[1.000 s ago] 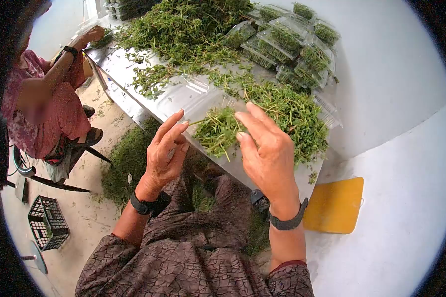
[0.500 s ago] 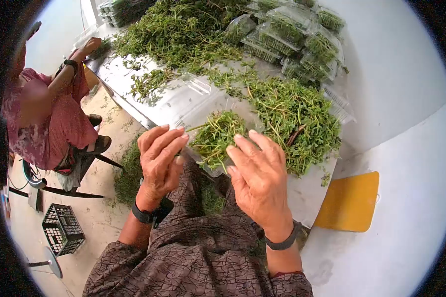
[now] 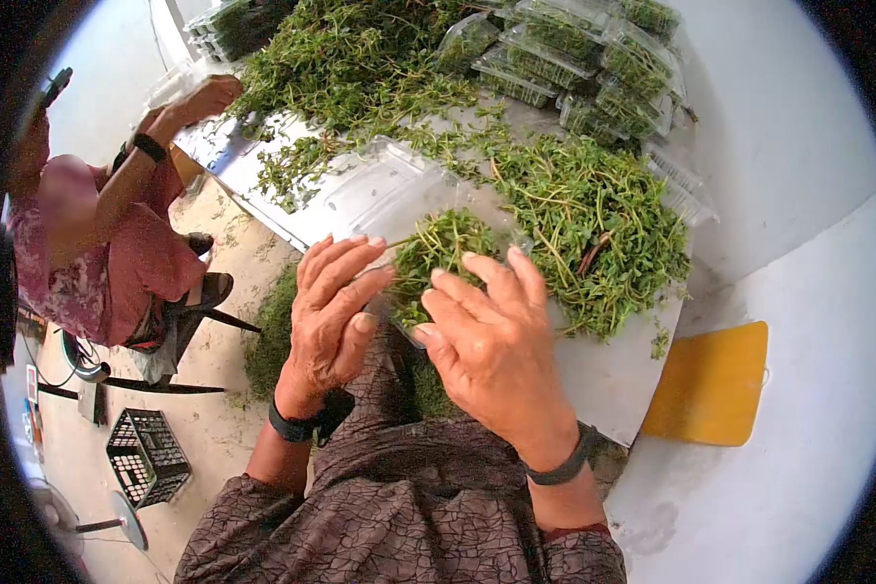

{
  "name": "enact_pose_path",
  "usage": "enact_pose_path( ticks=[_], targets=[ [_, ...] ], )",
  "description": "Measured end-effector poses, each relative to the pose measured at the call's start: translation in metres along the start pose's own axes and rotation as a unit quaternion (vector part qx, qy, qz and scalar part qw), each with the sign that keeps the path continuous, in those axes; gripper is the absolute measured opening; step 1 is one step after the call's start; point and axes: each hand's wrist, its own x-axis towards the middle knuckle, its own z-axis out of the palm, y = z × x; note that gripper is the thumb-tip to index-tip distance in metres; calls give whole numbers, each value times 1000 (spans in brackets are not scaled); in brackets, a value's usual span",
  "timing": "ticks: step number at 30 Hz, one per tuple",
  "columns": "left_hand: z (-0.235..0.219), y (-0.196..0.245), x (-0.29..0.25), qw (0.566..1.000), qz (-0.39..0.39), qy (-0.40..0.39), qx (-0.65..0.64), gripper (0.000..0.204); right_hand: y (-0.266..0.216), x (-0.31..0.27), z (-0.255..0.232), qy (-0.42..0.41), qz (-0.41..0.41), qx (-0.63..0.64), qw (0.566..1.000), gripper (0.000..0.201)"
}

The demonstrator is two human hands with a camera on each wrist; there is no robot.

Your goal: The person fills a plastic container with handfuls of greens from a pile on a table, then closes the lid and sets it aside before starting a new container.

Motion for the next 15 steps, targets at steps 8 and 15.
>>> enact_pose_path(
  ticks=[8, 15],
  targets=[
    [-13, -7, 4, 998, -15, 1, 58, 40, 0, -11, -6, 54, -7, -3, 999, 28],
    [-7, -3, 20, 994, -6, -86, 67, 27, -2, 1, 6, 15, -8, 30, 999, 21]
  ],
)
